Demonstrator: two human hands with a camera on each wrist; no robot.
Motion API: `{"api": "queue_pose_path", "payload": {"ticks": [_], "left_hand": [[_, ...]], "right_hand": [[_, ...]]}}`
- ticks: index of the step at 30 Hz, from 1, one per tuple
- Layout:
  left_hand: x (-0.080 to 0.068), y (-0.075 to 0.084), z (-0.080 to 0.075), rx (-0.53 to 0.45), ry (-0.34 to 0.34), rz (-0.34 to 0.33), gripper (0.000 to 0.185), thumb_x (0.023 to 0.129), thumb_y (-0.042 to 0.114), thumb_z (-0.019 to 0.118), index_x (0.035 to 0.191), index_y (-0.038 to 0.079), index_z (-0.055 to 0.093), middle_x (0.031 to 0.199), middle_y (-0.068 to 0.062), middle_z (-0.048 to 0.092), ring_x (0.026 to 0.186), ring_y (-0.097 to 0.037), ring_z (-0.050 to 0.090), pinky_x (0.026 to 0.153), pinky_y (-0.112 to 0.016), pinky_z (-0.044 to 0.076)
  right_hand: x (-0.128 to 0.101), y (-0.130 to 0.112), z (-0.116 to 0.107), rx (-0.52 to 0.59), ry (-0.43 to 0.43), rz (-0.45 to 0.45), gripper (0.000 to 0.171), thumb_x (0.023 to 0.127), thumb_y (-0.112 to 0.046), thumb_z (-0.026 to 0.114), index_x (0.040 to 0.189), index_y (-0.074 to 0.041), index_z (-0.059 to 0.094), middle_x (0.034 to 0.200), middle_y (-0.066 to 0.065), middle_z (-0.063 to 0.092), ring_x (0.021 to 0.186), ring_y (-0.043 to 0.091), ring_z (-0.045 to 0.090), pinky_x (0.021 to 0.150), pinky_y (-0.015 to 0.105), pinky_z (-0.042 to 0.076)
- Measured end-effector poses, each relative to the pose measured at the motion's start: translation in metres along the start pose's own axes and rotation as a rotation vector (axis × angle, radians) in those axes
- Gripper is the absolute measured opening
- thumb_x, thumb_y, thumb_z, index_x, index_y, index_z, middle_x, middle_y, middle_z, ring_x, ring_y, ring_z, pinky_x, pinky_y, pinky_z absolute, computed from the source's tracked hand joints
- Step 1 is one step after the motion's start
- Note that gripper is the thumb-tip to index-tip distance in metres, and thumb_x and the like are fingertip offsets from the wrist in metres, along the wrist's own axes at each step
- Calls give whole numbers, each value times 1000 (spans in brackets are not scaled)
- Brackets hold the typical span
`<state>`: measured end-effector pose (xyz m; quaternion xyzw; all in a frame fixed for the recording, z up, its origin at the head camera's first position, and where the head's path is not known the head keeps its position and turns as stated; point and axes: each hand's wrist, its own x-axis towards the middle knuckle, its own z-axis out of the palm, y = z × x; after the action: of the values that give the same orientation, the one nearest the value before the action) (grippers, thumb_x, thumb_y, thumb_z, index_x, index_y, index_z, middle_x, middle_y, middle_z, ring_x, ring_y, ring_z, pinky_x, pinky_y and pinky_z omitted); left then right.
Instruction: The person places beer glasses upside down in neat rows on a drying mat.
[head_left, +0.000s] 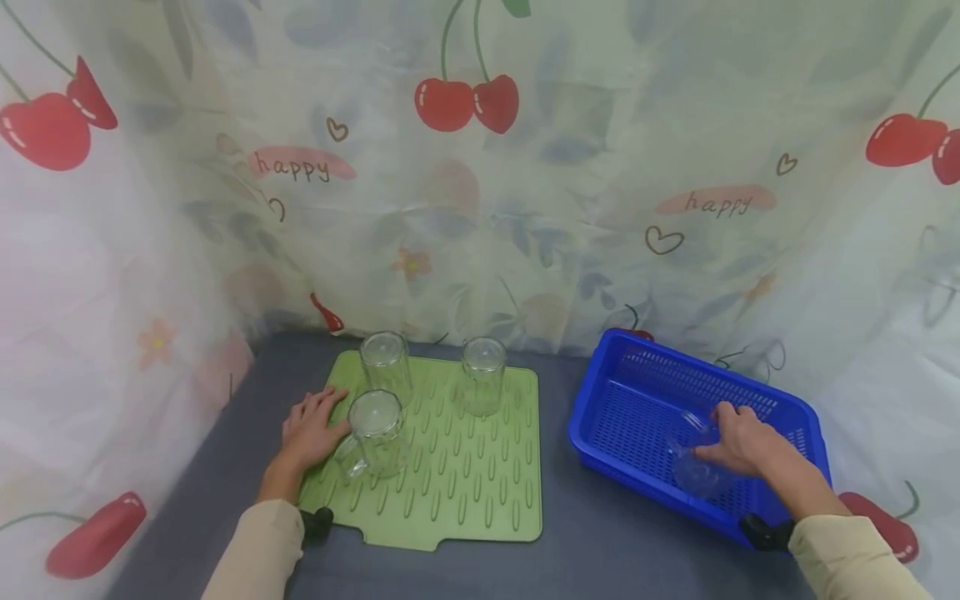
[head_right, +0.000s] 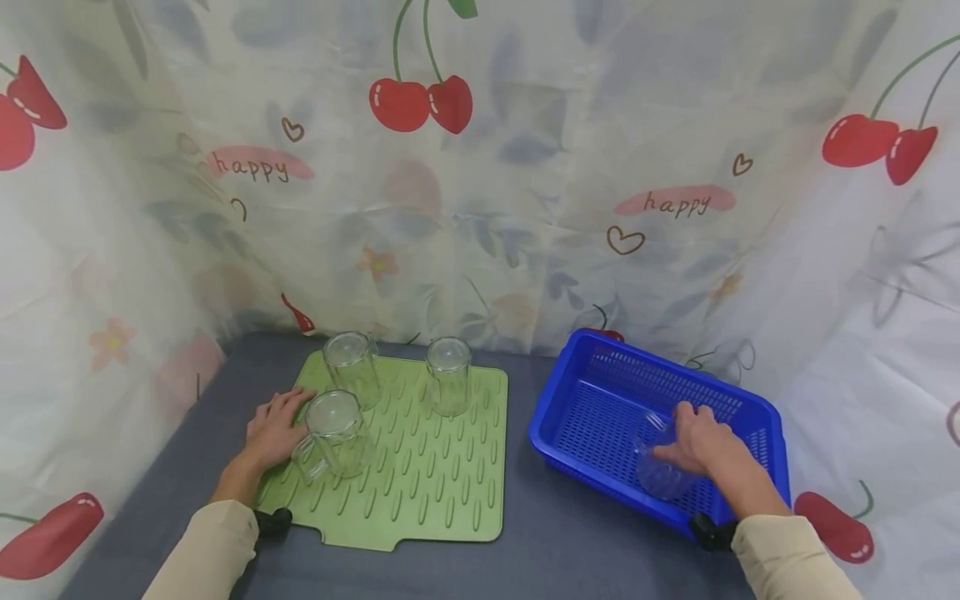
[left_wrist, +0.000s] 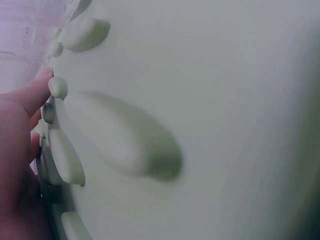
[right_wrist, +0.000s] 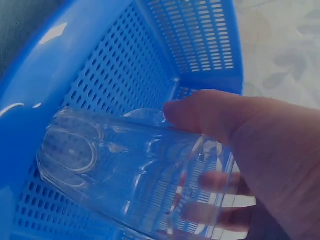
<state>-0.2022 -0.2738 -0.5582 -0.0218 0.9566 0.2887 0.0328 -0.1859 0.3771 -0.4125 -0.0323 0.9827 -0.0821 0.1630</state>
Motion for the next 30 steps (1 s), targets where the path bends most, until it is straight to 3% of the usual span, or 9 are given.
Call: {"api": "queue_pose_path", "payload": {"ticks": [5, 12, 21, 26, 30], "left_hand": [[1, -1, -1, -1, 1, 5, 62, 102, 35, 53, 159, 18, 36, 169, -15, 21, 153, -52, 10, 115, -76, 11], [0, -1, 0, -13, -6, 6, 62, 101, 34, 53, 159, 18, 36, 169, -15, 20, 153, -52, 9, 116, -75, 10], [-1, 0, 1, -20, -5, -1, 61, 102, 33, 53, 159, 16, 37, 169, -16, 20, 153, -53, 9, 115, -76, 10], [-1, 3, 0, -26, 2, 4, 61, 102, 32, 56, 158, 16, 38, 169, -16, 21, 153, -52, 10, 115, -76, 10], [-1, 4, -1, -33, 3, -1, 61, 102, 35, 58, 157, 16, 39, 168, -16, 22, 152, -52, 11, 115, -75, 11]], "right_hand": [[-1, 1, 1, 7, 79, -49, 70, 87, -48, 75, 123, 7, 50, 119, 41, 50, 91, 45, 63, 76, 59, 54], [-3, -9, -4, 75, 242, -82, 72, 91, -55, 70, 131, 3, 52, 125, 38, 51, 99, 47, 62, 79, 63, 52], [-10, -32, -18, 383, 332, -151, 70, 98, -55, 62, 145, -5, 46, 146, 28, 49, 121, 51, 58, 86, 61, 55], [-15, -47, -26, 516, 336, -164, 64, 99, -52, 61, 149, -15, 42, 151, 21, 47, 124, 46, 56, 78, 48, 57], [-14, -62, -29, 593, 345, -205, 58, 101, -46, 61, 149, -17, 42, 148, 15, 49, 115, 24, 63, 77, 34, 55]]}}
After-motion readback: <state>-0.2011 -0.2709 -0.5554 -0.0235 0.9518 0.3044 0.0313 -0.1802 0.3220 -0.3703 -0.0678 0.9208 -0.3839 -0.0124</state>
